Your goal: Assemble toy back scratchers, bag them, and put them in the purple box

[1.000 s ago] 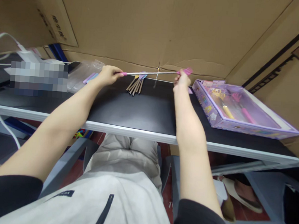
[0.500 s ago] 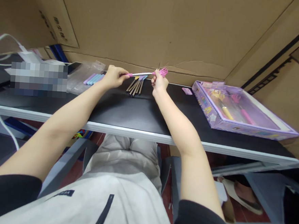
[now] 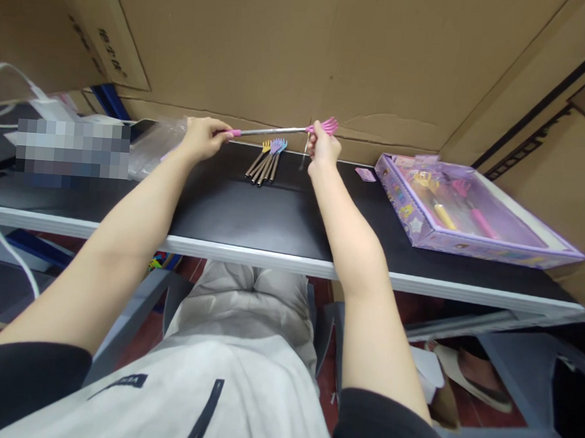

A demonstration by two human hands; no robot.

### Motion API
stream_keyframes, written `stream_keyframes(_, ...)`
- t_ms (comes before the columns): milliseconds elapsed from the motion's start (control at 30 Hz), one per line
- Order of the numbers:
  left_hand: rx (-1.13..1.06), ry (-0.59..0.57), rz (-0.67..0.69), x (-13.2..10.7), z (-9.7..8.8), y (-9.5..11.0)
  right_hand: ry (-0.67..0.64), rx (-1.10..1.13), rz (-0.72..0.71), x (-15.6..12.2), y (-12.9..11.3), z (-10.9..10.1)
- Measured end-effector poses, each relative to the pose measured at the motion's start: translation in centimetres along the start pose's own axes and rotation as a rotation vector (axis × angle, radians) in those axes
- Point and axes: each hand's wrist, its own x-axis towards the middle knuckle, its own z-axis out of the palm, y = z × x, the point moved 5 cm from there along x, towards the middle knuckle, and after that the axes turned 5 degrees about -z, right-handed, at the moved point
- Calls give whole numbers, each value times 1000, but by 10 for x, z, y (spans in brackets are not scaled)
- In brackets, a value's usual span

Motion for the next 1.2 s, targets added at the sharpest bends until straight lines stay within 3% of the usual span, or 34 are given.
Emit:
stream_keyframes(167, 23, 22, -93, 2, -5, -31, 250, 55, 8, 23, -27, -54)
stream_keyframes(300, 43, 18, -133, -1, -6, -44, 318, 21, -14, 35, -28, -77)
stream_keyframes(500, 111, -41, -160, -5, -9, -45, 259, -17, -16, 31, -23, -69)
stream_keyframes(633, 93, -46, -138, -3, -4, -45, 308, 48, 15, 21, -21, -64)
stream_keyframes(933, 78, -83, 19, 1, 4, -13, 111, 40, 30, -8, 4, -15)
stream_keyframes(1200, 43, -51, 54, -2, 2, -4, 93, 11, -14, 4, 6, -18)
